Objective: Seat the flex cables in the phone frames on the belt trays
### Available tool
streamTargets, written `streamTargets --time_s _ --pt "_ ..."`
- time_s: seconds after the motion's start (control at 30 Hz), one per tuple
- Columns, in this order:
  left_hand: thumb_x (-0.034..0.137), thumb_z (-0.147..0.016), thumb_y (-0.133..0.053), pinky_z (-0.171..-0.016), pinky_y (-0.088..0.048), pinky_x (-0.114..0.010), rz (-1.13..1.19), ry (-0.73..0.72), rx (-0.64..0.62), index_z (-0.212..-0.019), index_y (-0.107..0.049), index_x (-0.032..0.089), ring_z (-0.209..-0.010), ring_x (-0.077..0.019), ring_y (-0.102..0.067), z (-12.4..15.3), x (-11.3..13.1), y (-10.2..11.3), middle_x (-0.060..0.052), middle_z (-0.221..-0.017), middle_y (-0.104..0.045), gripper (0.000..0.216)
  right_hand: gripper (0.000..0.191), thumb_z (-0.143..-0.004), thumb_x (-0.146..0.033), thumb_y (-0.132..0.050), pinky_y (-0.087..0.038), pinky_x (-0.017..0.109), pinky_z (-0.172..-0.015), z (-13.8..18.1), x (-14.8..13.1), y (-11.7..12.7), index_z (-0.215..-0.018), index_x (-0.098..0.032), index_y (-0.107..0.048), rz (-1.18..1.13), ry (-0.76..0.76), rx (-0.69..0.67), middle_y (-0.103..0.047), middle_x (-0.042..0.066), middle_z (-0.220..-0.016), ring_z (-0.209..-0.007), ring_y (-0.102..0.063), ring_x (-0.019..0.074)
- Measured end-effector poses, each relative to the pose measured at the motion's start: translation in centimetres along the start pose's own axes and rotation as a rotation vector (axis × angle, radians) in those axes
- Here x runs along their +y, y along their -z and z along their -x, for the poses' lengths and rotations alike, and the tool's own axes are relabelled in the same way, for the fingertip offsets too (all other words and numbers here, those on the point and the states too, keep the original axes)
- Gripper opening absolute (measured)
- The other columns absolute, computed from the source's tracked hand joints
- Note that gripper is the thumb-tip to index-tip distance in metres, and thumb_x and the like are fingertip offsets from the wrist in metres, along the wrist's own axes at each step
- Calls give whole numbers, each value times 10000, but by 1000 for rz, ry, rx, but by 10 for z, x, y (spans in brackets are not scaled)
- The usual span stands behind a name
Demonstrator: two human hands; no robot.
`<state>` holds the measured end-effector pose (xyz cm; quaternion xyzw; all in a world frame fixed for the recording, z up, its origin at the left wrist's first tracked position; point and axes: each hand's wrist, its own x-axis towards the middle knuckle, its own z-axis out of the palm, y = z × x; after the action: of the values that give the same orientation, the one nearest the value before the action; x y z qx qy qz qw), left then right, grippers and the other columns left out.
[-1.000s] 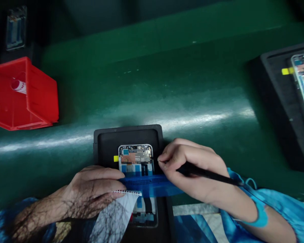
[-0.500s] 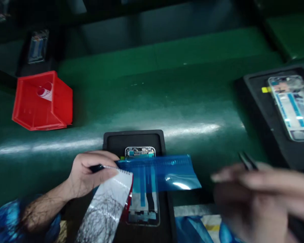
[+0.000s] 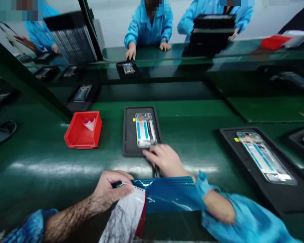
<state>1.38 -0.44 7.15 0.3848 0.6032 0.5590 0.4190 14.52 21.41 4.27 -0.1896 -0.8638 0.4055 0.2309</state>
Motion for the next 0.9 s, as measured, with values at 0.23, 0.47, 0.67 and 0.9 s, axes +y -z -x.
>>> streamTargets --time_s 0.23,0.47,0.67,0.9 --pt "685 -553 -818 -547 -582 -393 -117 -61 -44 -561 -734 266 -613 -299 -748 -7 -26 -3 -110 -658 -786 428 267 -973 -382 -622 -584 472 -929 -120 17 -9 -1177 -215 -657 266 126 65 -685 74 -1253 -1076 -674 227" --pt "713 -630 -738 -598 -621 -404 -171 -148 -77 -613 -739 267 -656 -307 -766 -10 -30 2 -117 -711 -797 447 278 -968 -377 -630 -595 469 -917 -114 22 3 -1193 -215 -651 402 57 161 -684 78 -1261 -1076 -677 227" --pt "629 -709 -742 -586 -626 -358 -137 -231 -156 -667 -768 259 -630 -272 -756 -3 -29 -3 -91 -692 -794 374 217 -976 -373 -618 -591 423 -899 1 45 142 -1143 -246 -669 637 -312 325 -685 69 -1248 -1055 -675 208" --pt "376 -785 -749 -614 -625 -270 -161 -377 -238 -723 -792 244 -646 -227 -780 8 -16 -9 -72 -714 -809 152 222 -952 -365 -658 -610 363 -764 90 58 203 -1116 -215 -664 780 -568 367 -702 46 -1114 -915 -695 183"
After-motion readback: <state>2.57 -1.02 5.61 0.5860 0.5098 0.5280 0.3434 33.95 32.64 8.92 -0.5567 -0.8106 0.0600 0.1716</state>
